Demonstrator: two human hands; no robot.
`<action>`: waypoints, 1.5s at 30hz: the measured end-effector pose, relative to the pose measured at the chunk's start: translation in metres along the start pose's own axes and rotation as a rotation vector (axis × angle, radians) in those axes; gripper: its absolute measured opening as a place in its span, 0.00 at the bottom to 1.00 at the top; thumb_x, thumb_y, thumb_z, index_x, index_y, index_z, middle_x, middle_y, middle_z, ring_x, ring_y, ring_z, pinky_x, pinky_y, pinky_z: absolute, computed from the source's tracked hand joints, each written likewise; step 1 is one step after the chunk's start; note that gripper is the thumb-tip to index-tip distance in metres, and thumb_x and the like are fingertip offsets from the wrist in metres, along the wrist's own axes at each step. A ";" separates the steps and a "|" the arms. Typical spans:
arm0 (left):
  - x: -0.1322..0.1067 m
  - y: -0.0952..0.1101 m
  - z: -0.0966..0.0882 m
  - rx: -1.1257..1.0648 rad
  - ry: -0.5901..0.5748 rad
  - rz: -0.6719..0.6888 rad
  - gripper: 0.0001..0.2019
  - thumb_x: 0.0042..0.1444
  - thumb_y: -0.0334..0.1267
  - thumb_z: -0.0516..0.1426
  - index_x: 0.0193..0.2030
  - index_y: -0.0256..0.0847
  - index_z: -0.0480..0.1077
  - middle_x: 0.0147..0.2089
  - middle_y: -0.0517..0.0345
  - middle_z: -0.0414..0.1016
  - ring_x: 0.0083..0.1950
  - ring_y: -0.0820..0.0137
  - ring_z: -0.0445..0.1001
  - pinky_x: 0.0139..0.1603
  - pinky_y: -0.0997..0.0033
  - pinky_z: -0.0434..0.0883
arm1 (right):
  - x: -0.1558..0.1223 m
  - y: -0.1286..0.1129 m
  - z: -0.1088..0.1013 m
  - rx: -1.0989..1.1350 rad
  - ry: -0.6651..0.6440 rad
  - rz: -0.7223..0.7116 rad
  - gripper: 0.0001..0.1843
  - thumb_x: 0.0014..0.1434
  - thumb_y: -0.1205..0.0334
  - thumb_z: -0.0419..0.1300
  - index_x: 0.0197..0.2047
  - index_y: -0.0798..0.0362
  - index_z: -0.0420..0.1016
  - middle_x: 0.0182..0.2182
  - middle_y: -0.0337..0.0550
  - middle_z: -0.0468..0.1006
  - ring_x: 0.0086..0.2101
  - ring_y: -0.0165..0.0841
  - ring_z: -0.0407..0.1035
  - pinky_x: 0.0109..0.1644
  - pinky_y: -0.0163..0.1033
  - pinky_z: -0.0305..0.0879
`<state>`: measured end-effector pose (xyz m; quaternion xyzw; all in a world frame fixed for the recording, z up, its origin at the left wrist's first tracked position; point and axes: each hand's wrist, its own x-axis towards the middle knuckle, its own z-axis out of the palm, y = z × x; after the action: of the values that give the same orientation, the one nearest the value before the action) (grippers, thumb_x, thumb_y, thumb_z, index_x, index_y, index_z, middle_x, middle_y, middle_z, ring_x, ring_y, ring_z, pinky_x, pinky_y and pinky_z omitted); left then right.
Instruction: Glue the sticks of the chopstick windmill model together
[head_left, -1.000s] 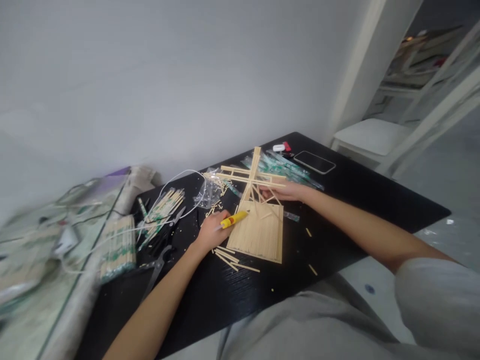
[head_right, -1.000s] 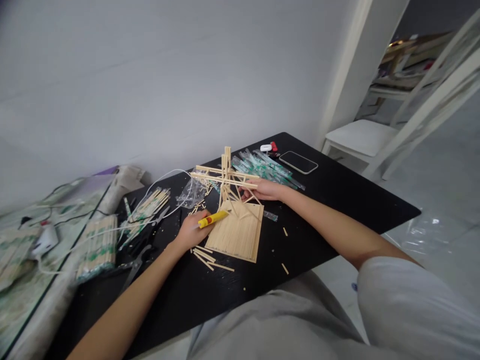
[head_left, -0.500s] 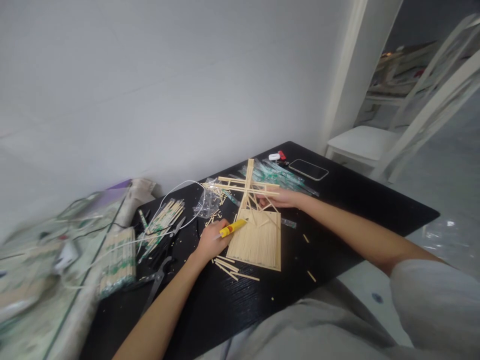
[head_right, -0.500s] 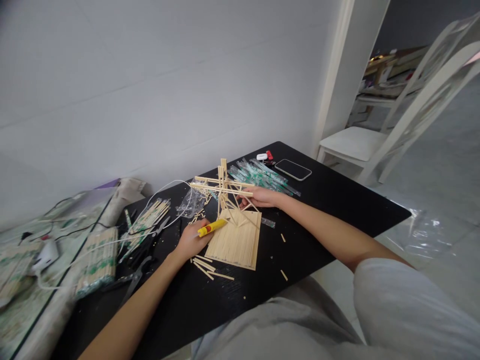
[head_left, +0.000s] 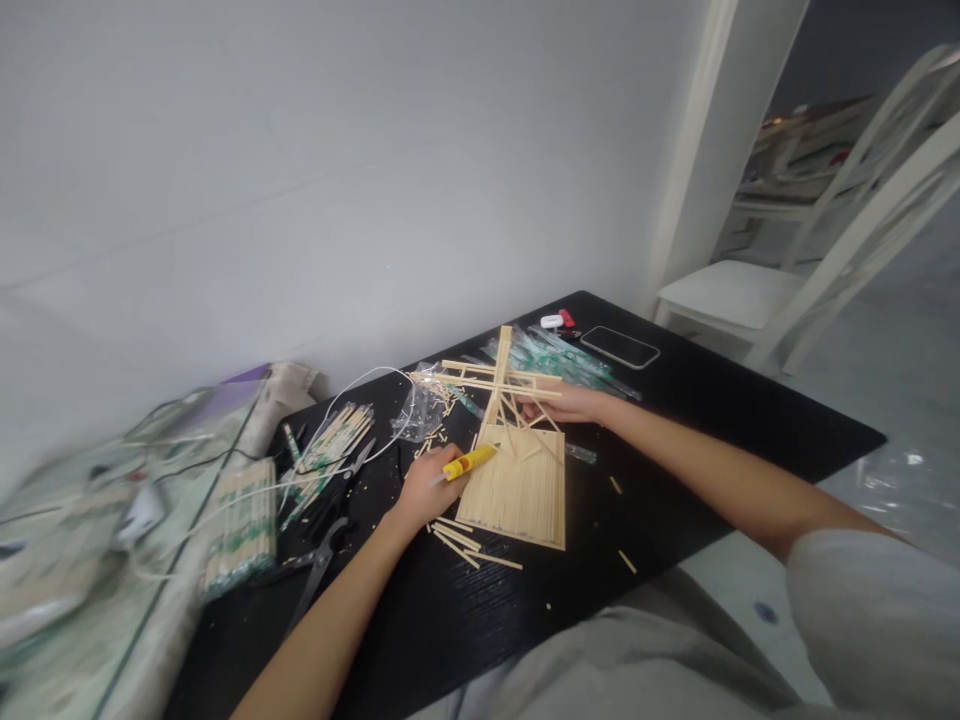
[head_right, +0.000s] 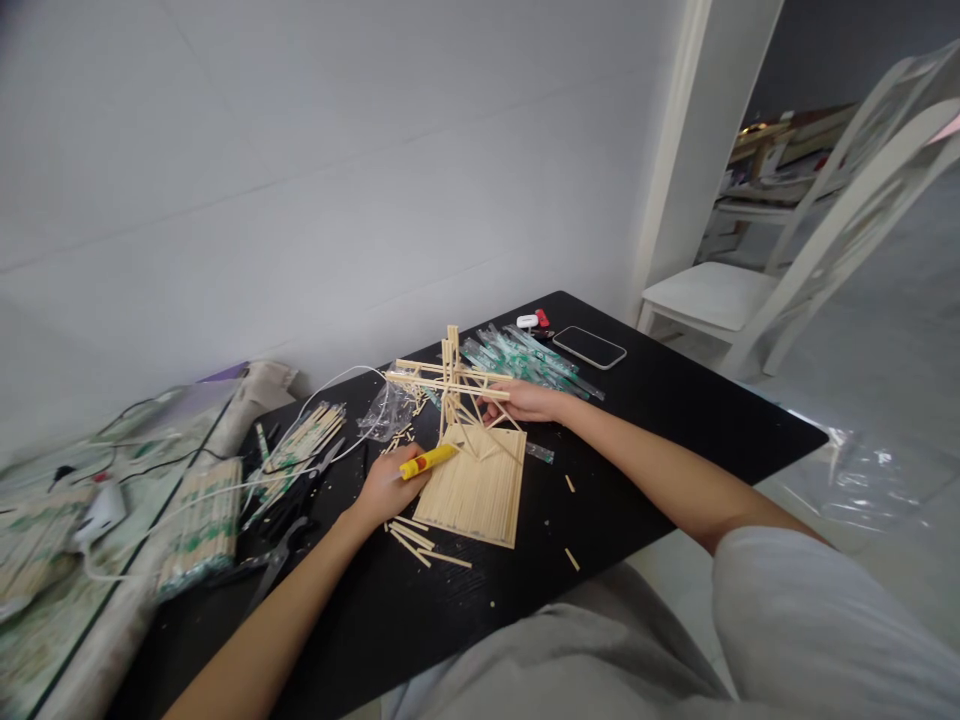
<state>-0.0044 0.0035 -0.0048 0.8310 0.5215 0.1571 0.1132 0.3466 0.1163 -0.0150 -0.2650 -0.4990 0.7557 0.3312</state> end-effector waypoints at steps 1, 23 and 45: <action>0.000 0.000 0.000 0.000 0.001 -0.001 0.04 0.70 0.38 0.65 0.42 0.48 0.76 0.40 0.55 0.86 0.45 0.59 0.88 0.49 0.65 0.76 | 0.000 0.000 0.000 -0.005 -0.012 -0.001 0.23 0.68 0.53 0.88 0.39 0.51 0.80 0.28 0.38 0.83 0.32 0.34 0.82 0.48 0.42 0.87; 0.000 0.001 -0.001 -0.012 0.003 -0.010 0.05 0.69 0.39 0.65 0.41 0.49 0.75 0.39 0.56 0.86 0.44 0.59 0.87 0.49 0.64 0.77 | -0.001 -0.001 0.001 -0.011 -0.006 -0.009 0.22 0.65 0.54 0.90 0.38 0.51 0.82 0.28 0.38 0.83 0.31 0.33 0.81 0.46 0.40 0.86; 0.001 0.000 0.000 -0.015 0.023 0.018 0.07 0.69 0.39 0.65 0.39 0.49 0.72 0.38 0.56 0.85 0.42 0.61 0.86 0.47 0.65 0.76 | 0.001 0.001 0.000 0.005 -0.004 -0.007 0.23 0.62 0.54 0.90 0.38 0.50 0.81 0.27 0.38 0.83 0.32 0.34 0.82 0.47 0.40 0.86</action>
<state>-0.0038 0.0041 -0.0044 0.8329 0.5139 0.1717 0.1122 0.3462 0.1167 -0.0157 -0.2608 -0.4987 0.7563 0.3336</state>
